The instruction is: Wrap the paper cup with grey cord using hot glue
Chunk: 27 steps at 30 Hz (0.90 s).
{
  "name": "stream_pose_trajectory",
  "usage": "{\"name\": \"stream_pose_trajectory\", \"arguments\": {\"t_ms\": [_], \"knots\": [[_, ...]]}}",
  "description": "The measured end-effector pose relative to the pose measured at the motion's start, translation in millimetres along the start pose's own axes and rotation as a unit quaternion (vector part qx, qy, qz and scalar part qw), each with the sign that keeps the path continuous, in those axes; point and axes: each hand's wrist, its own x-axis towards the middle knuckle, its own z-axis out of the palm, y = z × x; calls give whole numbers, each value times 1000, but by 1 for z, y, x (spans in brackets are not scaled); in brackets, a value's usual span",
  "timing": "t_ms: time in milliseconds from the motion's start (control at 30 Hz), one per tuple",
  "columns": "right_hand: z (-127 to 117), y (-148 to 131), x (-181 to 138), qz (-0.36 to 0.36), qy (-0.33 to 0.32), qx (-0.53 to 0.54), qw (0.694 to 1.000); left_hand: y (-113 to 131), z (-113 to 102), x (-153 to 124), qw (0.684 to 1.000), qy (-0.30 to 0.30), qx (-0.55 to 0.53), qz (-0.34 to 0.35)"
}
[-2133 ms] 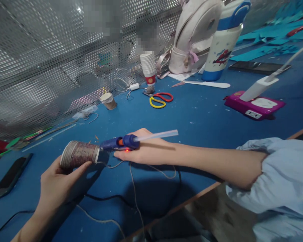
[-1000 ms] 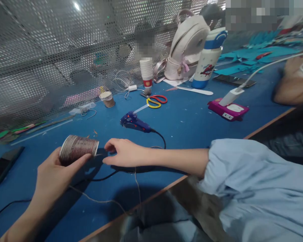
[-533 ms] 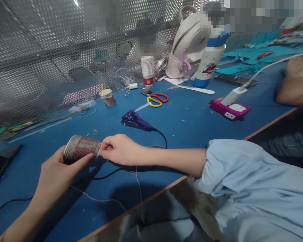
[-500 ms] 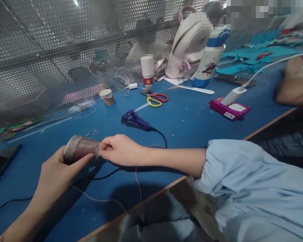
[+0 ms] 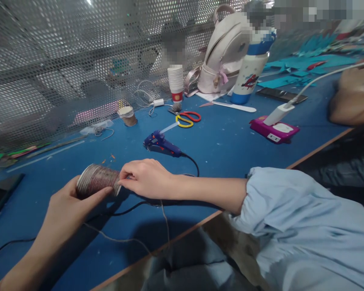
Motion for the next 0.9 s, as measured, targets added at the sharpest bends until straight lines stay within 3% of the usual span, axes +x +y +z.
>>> {"name": "stream_pose_trajectory", "arguments": {"t_ms": [900], "knots": [[-7, 6, -2, -37, -16, -14, 999, -3, 0, -1, 1000, -12, -2, 24]]}}
